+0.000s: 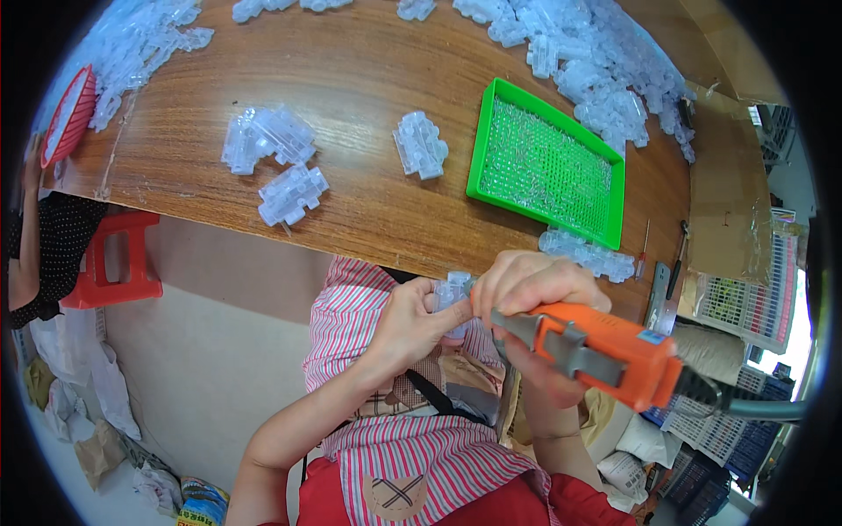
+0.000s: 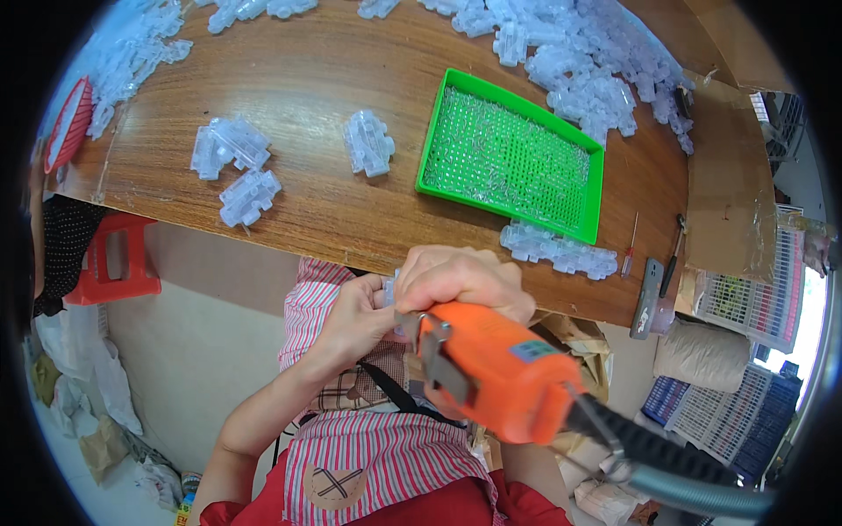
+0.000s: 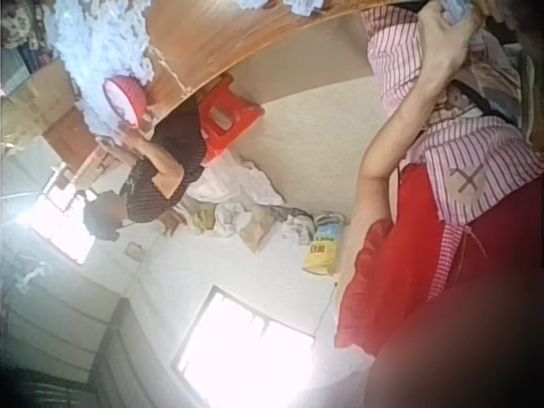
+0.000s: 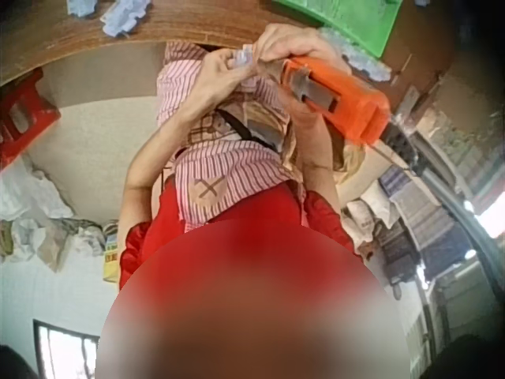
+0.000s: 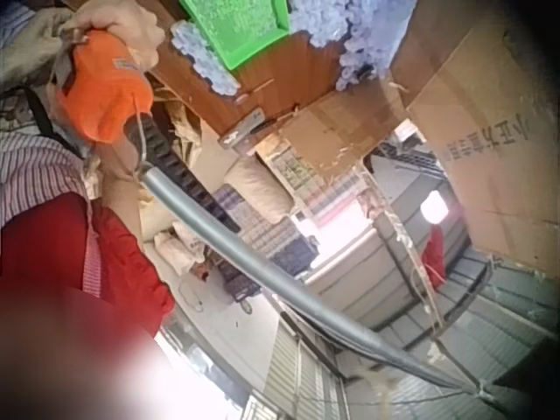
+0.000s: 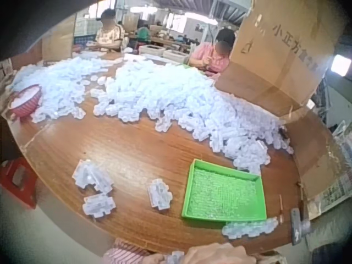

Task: The person assembles plastic components by inserting screws from a tray into plastic casings by hand and fastening them with an electric screwdriver. They place finished pieces into a bag and fit clear plastic casing parts together.

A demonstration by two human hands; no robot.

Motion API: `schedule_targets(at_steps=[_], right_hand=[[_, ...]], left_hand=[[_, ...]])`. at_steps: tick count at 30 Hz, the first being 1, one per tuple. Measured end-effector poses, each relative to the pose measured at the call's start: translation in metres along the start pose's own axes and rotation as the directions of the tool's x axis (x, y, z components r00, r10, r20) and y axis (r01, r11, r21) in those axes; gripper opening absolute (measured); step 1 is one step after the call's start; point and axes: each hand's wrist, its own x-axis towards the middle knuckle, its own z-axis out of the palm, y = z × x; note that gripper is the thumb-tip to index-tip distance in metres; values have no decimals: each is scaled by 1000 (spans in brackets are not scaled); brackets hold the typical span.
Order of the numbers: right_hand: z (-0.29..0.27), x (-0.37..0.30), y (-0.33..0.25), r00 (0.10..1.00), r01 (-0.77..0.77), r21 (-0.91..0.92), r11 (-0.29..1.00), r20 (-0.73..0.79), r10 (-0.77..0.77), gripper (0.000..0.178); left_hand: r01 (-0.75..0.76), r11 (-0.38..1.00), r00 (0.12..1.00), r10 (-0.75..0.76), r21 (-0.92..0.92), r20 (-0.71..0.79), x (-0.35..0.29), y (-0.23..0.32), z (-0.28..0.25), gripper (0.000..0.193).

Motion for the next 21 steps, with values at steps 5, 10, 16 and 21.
schedule_targets(at_steps=[5, 10, 16, 21], right_hand=[[1, 5, 0, 1000, 22, 30, 999, -8, -21, 44], [-2, 8, -4, 991, -133, -81, 988, -22, 132, 70], [-18, 29, -32, 999, 34, 210, 977, 30, -42, 71], [-22, 18, -31, 989, 88, 197, 976, -138, -61, 81]], left_hand=[[-66, 998, 998, 66, 15, 22, 2, -8, -3, 28], [-97, 989, 995, 100, 116, -29, 1, -16, -2, 38], [-163, 958, 983, 178, 236, -41, 1, -28, 2, 45], [15, 994, 1000, -13, -107, 23, -8, -23, 0, 36]])
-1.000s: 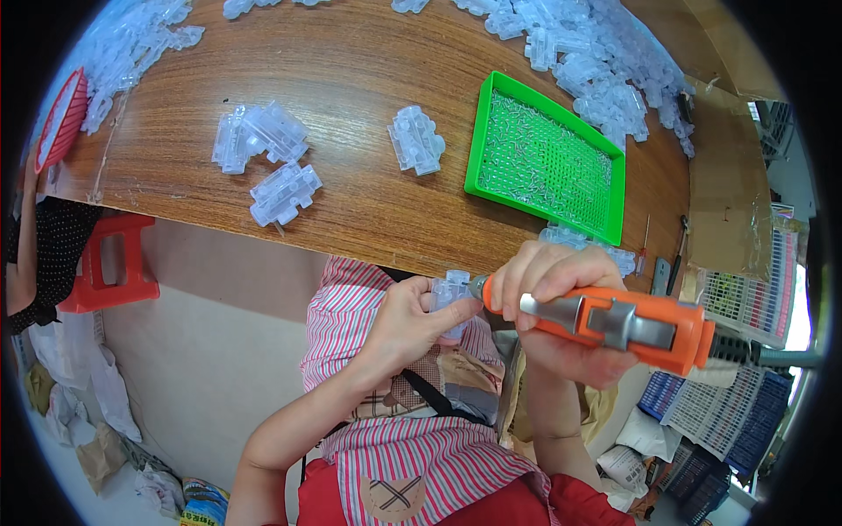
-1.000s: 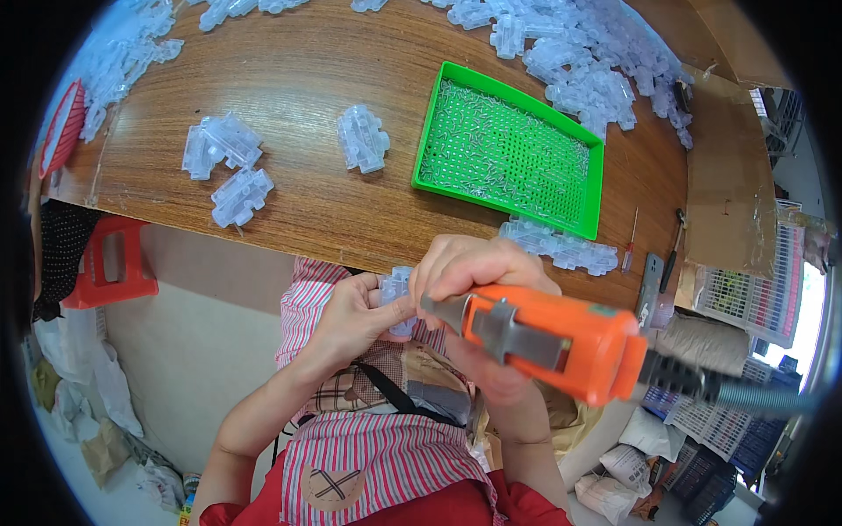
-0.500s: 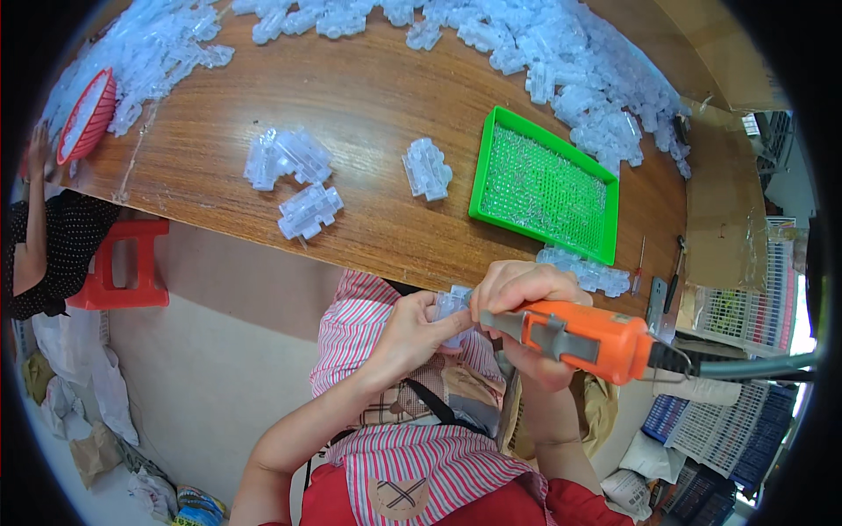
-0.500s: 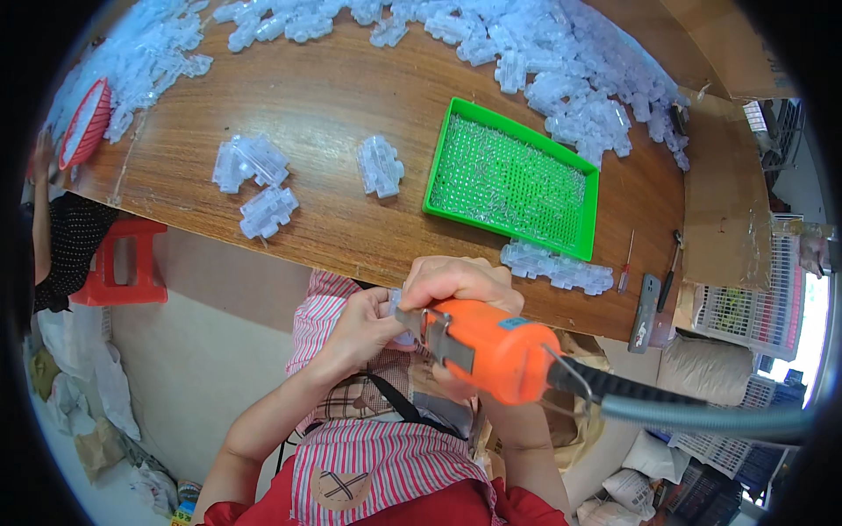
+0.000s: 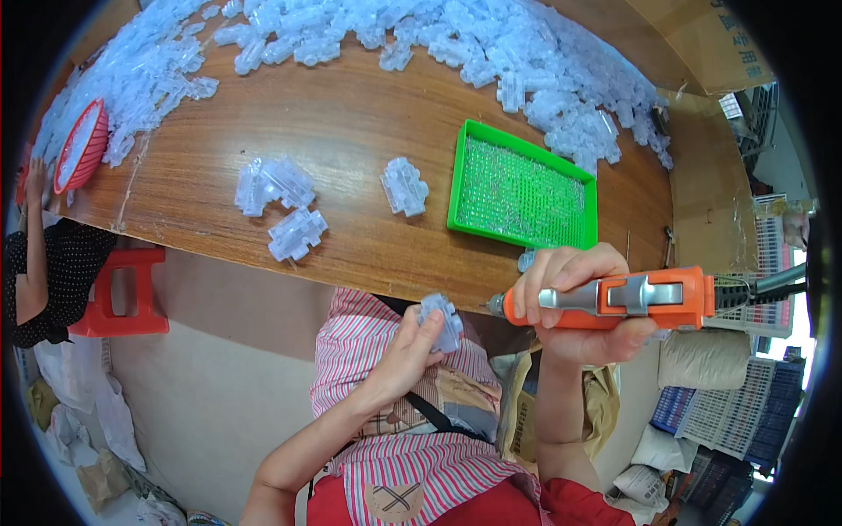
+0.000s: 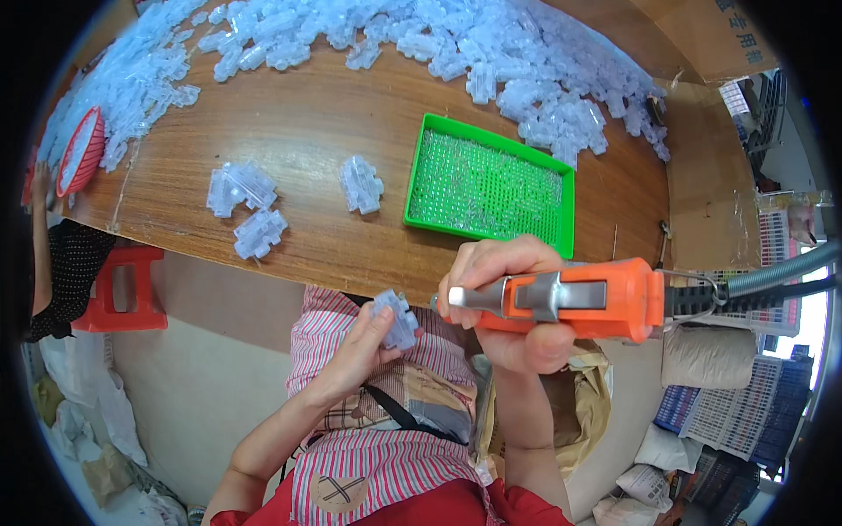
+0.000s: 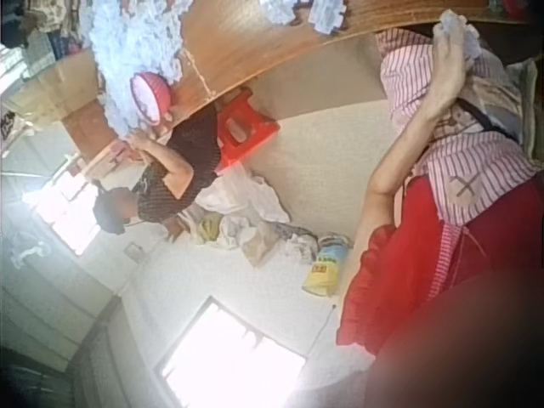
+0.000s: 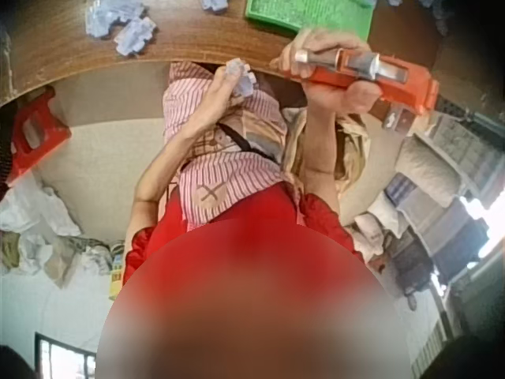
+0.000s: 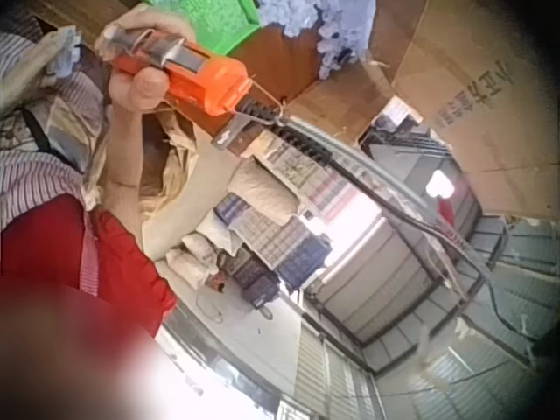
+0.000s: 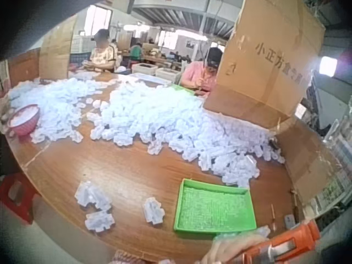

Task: The person assembles plastic components by inserting screws from a tray into plastic casings by hand and fastening them with an electric screwdriver. They place finished pieces into a bag and fit clear plastic casing parts together.

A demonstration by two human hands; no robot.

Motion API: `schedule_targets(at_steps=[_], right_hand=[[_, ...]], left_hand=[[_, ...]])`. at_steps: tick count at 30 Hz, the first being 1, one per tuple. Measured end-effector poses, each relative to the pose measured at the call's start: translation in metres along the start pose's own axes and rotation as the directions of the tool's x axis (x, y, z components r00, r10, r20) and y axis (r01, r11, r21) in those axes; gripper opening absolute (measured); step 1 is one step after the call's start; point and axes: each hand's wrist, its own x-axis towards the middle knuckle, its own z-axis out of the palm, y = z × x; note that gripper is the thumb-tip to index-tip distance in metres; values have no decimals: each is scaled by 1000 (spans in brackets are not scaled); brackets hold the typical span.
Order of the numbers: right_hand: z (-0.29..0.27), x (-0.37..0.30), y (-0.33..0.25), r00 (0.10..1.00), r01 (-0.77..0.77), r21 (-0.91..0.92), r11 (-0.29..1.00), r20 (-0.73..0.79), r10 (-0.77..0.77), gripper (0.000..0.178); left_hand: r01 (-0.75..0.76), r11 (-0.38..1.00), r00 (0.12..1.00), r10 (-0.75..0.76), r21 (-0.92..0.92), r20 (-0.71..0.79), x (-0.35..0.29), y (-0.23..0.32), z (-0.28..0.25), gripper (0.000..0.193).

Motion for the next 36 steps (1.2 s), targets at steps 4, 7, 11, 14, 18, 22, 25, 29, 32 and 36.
schedule_targets(at_steps=[4, 7, 11, 14, 18, 22, 25, 29, 32, 36], right_hand=[[5, -12, 7, 993, -9, -41, 999, -117, 4, 80], [9, -21, 15, 990, -33, -6, 999, -138, 31, 81], [4, -23, 23, 996, -58, -102, 993, -67, 52, 77], [1, -26, 24, 988, -140, -82, 987, -83, 133, 78], [2, -27, 23, 981, -176, -83, 981, -94, 168, 75], [5, -27, 20, 977, -209, -97, 973, -71, 203, 61], [5, -26, 21, 972, -235, -88, 968, -43, 232, 55], [7, -27, 24, 982, -188, -205, 960, -14, 189, 59], [3, -24, 28, 993, -59, -352, 934, 72, 90, 71], [1, -7, 19, 997, -78, -112, 991, 14, 80, 80]], left_hand=[[-119, 990, 992, 121, -77, 20, -5, 11, 6, 31], [-148, 988, 986, 145, -40, -84, -5, 8, 10, 32], [-155, 985, 984, 148, -73, -98, -1, 4, 11, 32], [-137, 987, 987, 129, -81, -97, 0, 2, 11, 32], [-176, 982, 978, 165, -76, -127, 4, 0, 12, 31], [-266, 962, 957, 256, -59, -137, 6, -2, 13, 29], [-313, 949, 943, 306, -37, -135, 4, -3, 14, 29], [-284, 958, 949, 276, -30, -152, 5, -5, 12, 30], [-304, 952, 943, 297, -27, -151, 5, -9, 14, 29], [-291, 957, 942, 288, 5, -173, 4, -5, 17, 28]])
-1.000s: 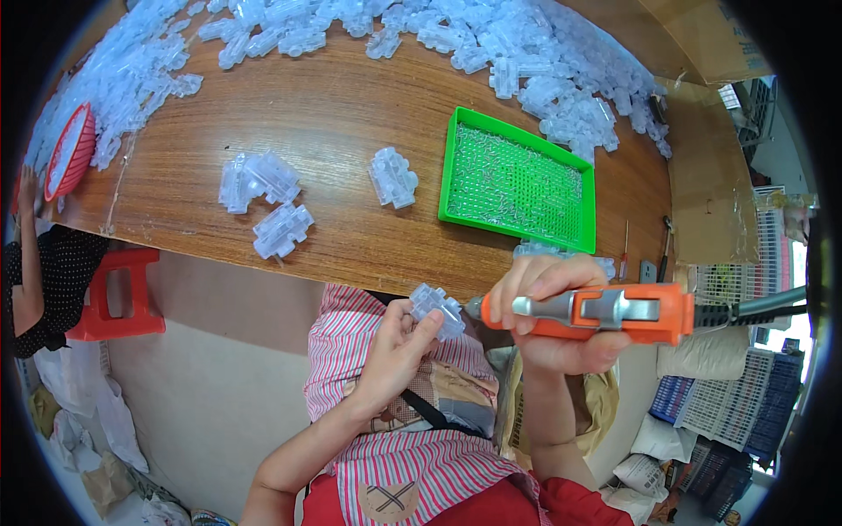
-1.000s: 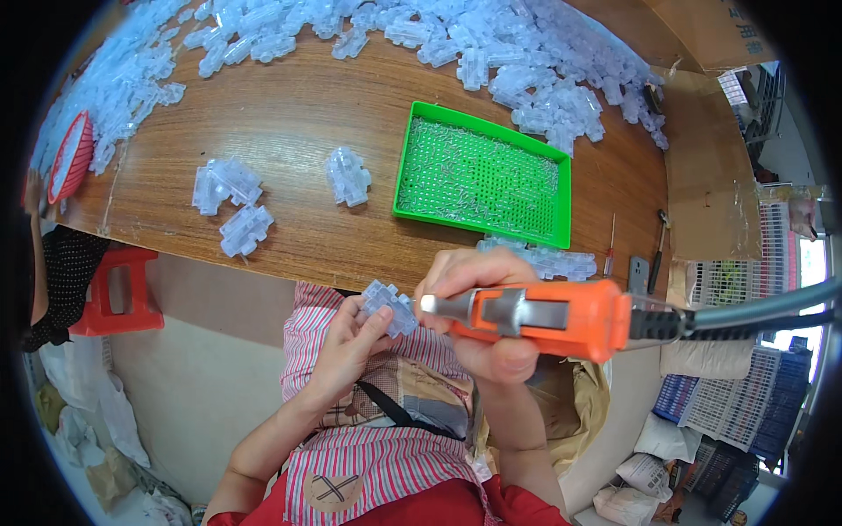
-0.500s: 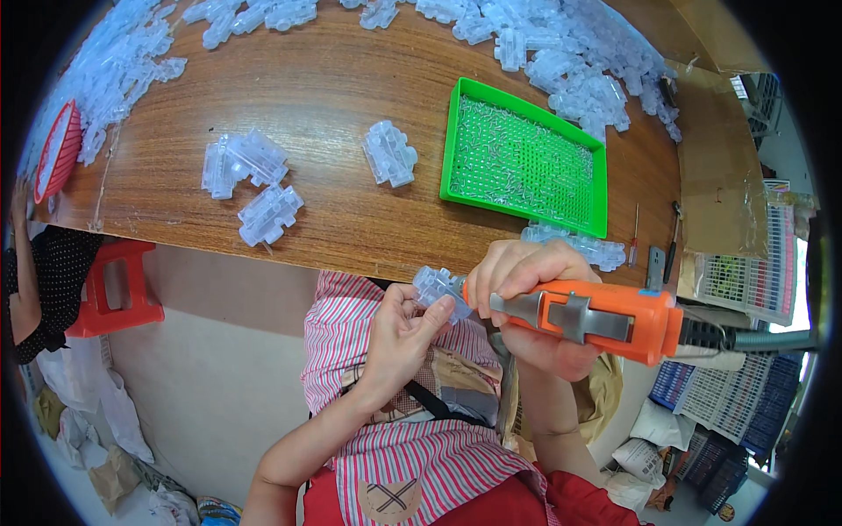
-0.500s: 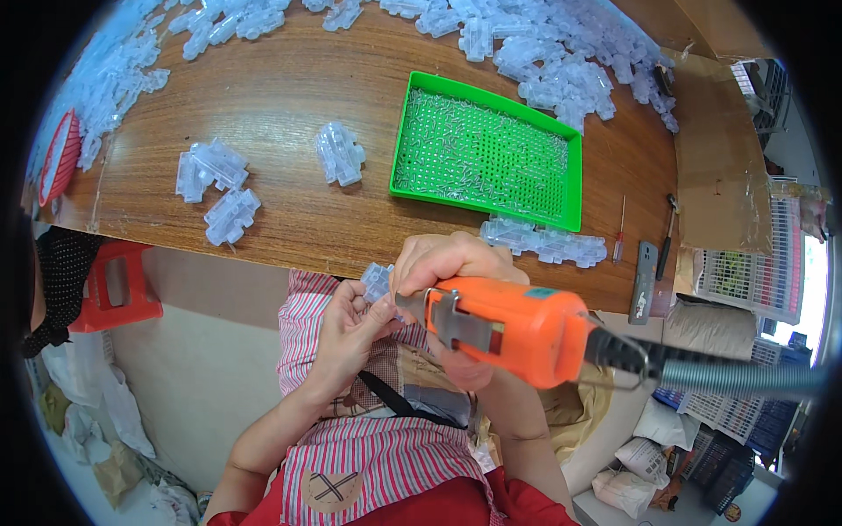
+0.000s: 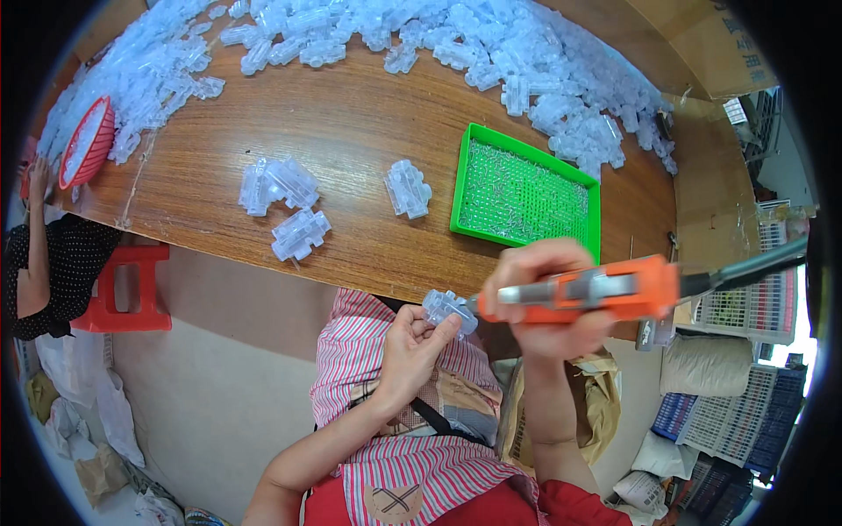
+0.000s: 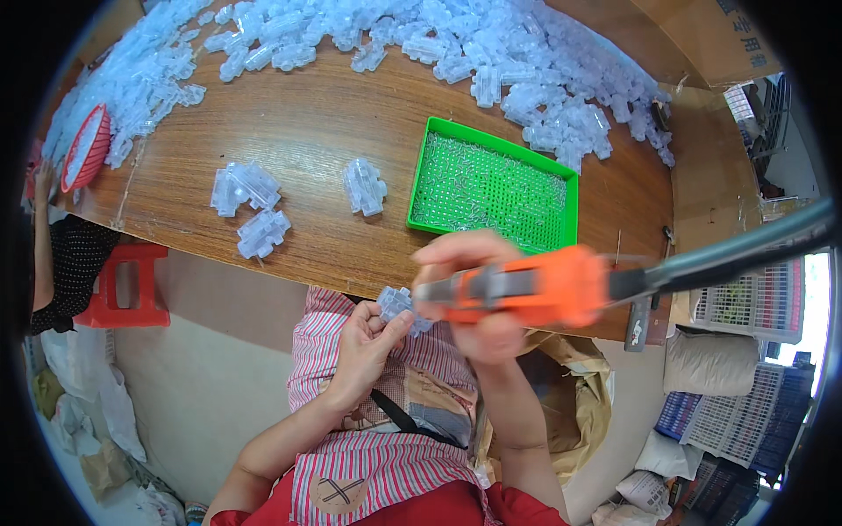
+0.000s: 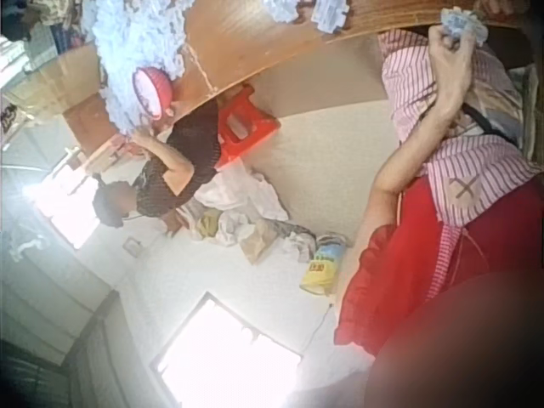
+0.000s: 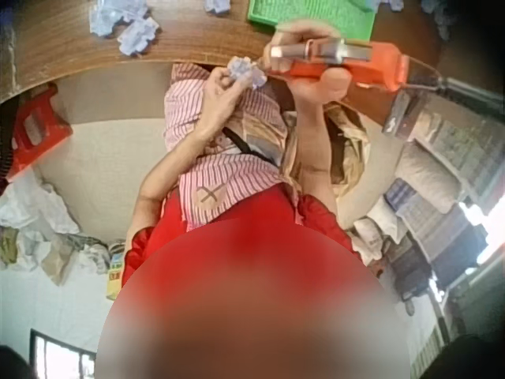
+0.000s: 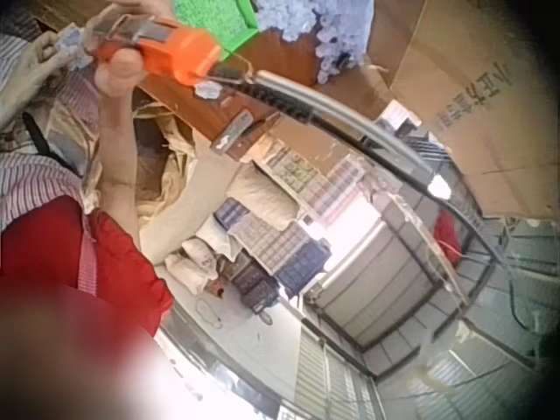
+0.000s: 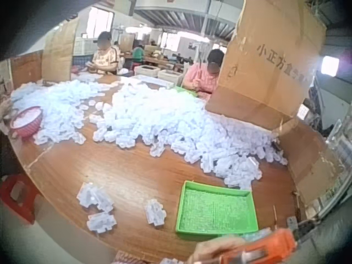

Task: The person assembles plastic components by inserting screws from a tray into plastic casings by hand and fastening them with an electric screwdriver. They place finished pieces into a bag and fit clear plastic casing parts together.

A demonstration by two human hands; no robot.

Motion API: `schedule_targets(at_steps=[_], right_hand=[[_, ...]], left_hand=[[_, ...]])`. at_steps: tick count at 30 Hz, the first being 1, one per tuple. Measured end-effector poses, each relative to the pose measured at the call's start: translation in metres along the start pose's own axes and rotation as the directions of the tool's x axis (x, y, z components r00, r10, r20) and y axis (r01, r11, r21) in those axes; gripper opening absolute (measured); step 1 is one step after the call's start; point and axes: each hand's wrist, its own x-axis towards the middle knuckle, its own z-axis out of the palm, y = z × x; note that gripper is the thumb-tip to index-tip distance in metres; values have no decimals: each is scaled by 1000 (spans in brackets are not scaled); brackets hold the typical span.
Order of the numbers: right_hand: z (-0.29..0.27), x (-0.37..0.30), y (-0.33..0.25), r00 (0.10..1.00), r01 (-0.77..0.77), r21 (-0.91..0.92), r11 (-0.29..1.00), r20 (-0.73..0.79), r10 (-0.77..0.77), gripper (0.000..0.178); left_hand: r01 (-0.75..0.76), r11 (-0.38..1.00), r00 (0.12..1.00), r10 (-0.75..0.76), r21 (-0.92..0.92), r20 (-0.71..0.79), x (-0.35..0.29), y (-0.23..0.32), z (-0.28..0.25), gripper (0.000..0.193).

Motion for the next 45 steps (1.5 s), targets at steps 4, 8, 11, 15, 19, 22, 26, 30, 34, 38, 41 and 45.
schedule_targets(at_steps=[4, 8, 11, 15, 19, 22, 26, 30, 34, 38, 41, 45], right_hand=[[-5, 6, -20, 989, 145, 86, 986, -26, -143, 79], [2, -9, -9, 991, 124, 75, 989, -68, -119, 75], [4, -14, 1, 990, 109, 17, 994, -94, -107, 77], [2, -15, 6, 991, 68, 21, 997, -118, -65, 78], [-5, -19, 10, 997, -35, 48, 998, -65, 38, 76], [-2, -19, 5, 998, -59, 12, 998, -9, 59, 69], [2, -13, 8, 998, 12, 4, 1000, -66, -11, 31], [-1, -5, 10, 987, 25, -90, 996, 160, -11, 30], [5, 2, 14, 991, 65, -105, 992, 126, -51, 45], [-1, 6, 0, 999, -39, 205, 978, 5, 39, 71], [-15, 21, -39, 995, 71, 194, 978, -85, -55, 70], [-34, 26, -50, 960, 150, -44, 988, -233, -156, 67]], left_hand=[[66, 992, 996, -73, -111, -56, -1, 1, -5, 29], [118, 975, 988, -134, -190, -72, 3, 5, -8, 30], [108, 980, 991, -119, -169, -60, 4, 3, -9, 29], [98, 979, 992, -109, -177, -56, 5, 7, -7, 27], [94, 979, 992, -108, -180, -67, 6, 7, -7, 27], [89, 982, 991, -104, -169, -83, 5, 11, -5, 28], [89, 986, 988, -105, -138, -110, 10, 12, -6, 28], [72, 992, 992, -83, -105, -99, 10, 9, -9, 28], [61, 991, 994, -72, -123, -86, 8, 12, -9, 26], [117, 993, 991, -117, 3, -63, 3, 25, -14, 27], [-106, 961, 994, 103, 254, 26, -4, 58, -20, 29], [-293, 610, 929, 363, 737, 69, 33, 105, -37, 27]])
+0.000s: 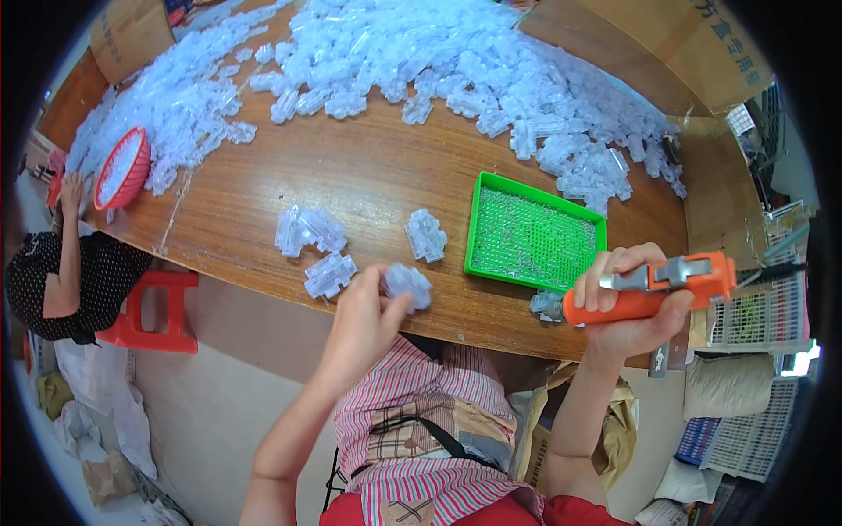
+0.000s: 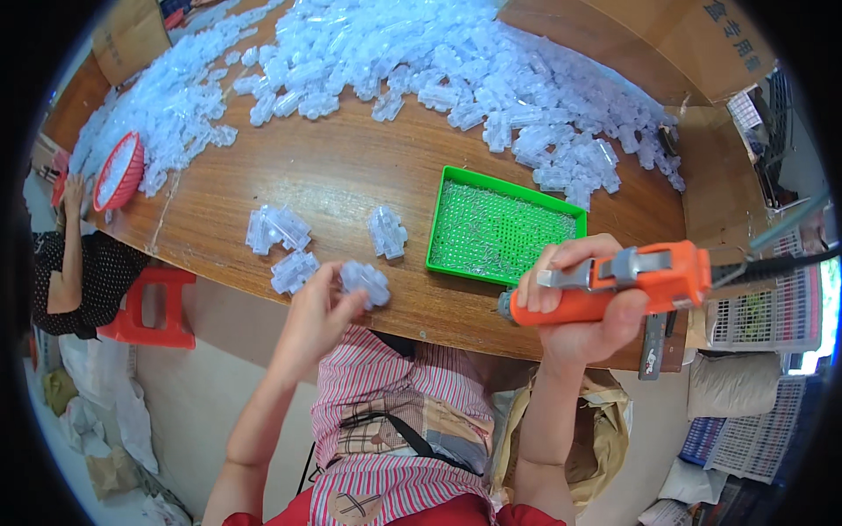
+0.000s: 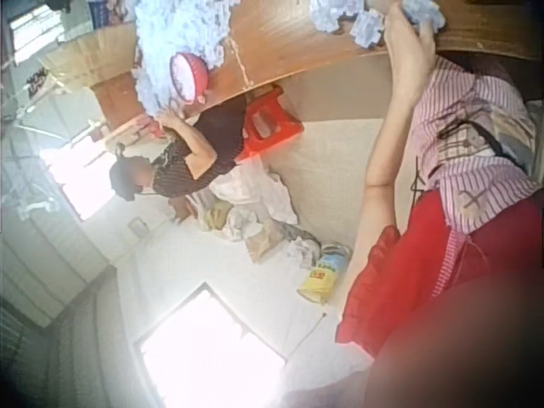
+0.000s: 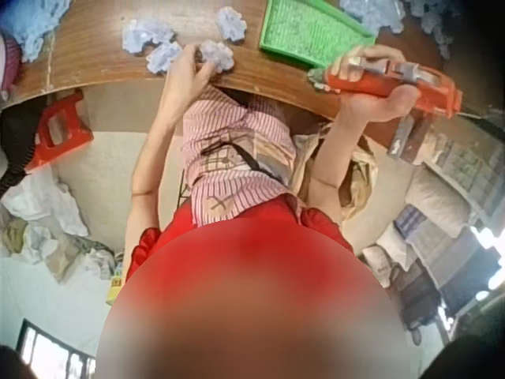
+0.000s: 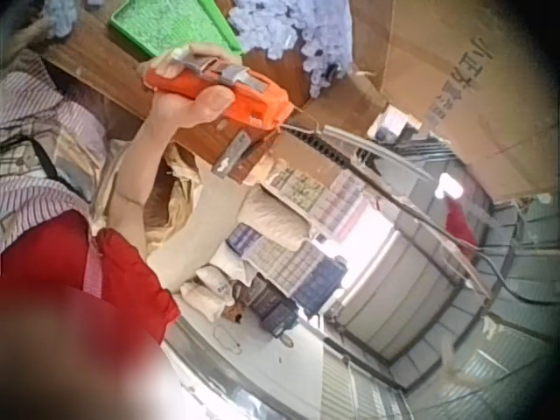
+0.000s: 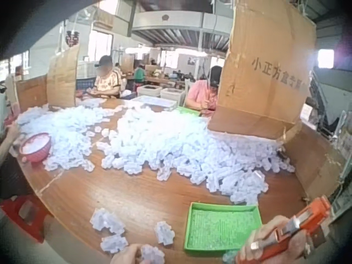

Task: The person assembles plastic components by inserting screws from a tray into plastic casings by hand and fastening them with an electric screwdriver. They place finished pieces into a bag and fit clear plastic casing parts together.

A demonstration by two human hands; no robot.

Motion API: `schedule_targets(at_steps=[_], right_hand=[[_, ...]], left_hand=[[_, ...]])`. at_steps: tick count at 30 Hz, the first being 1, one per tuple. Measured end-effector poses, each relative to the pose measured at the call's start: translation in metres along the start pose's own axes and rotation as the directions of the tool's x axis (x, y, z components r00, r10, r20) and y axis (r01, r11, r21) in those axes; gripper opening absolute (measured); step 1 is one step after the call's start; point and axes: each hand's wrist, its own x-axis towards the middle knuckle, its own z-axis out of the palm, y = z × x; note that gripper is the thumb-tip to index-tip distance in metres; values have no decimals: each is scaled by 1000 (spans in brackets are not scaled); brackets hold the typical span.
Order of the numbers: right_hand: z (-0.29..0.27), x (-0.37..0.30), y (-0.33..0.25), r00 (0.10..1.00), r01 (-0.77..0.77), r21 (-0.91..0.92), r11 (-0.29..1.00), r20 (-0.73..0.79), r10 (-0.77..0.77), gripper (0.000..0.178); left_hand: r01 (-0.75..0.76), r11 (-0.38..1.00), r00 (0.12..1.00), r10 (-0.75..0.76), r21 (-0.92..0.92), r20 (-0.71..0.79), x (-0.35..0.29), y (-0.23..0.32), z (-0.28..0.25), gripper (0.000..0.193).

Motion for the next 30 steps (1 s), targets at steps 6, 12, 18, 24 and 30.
schedule_targets(at_steps=[6, 12, 18, 24, 30], right_hand=[[-15, -11, 6, 990, -24, -90, 996, -143, 11, 66], [-38, -13, -7, 974, 7, -213, 977, -221, -55, 64], [-49, -20, -16, 943, 26, -327, 945, -306, -132, 64], [-49, -22, -15, 928, 11, -295, 956, -352, -120, 64], [-52, -26, -18, 935, 42, -318, 947, -322, -150, 65]], left_hand=[[-10, 972, 997, -8, 234, 76, 76, 2, -4, 38], [-160, 915, 987, 149, 369, 60, 109, 17, 14, 49], [-666, 492, 683, 704, 561, 194, 50, 52, 79, 12], [-779, 422, 595, 730, 464, 335, 30, 47, 167, 19], [-825, 277, 504, 757, 493, 417, 28, 43, 166, 32]])
